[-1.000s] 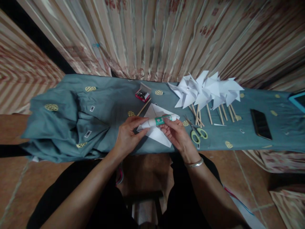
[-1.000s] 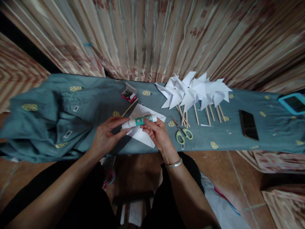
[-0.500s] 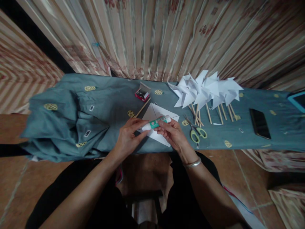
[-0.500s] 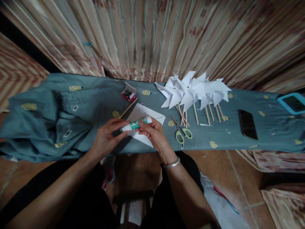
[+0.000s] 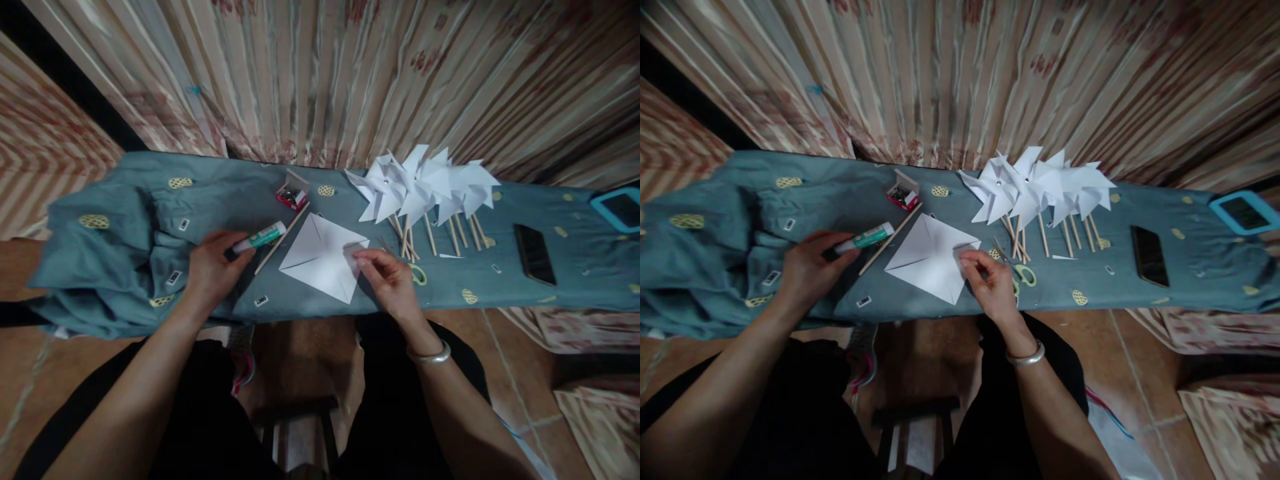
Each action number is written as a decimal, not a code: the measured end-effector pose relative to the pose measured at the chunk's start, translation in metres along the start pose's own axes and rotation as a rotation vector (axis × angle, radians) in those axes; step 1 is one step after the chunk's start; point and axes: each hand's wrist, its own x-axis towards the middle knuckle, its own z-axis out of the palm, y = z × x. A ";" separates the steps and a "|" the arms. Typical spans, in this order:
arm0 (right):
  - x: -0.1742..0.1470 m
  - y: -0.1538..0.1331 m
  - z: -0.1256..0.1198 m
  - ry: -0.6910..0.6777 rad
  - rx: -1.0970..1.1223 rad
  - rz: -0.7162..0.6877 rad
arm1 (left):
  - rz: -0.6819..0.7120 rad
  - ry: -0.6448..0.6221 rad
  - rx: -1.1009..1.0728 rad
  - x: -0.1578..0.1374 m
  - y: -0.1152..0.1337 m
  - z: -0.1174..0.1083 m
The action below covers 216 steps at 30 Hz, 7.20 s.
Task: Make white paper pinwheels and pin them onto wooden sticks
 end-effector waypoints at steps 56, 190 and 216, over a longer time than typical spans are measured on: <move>-0.008 -0.009 0.013 -0.196 -0.093 -0.091 | 0.470 -0.265 -0.087 -0.032 0.083 0.053; -0.022 0.005 -0.029 -0.299 -0.074 -0.079 | 0.770 -0.298 0.064 -0.047 0.094 0.036; -0.012 0.002 0.008 -0.099 -0.436 -0.206 | 0.737 -0.307 0.006 -0.053 0.095 0.047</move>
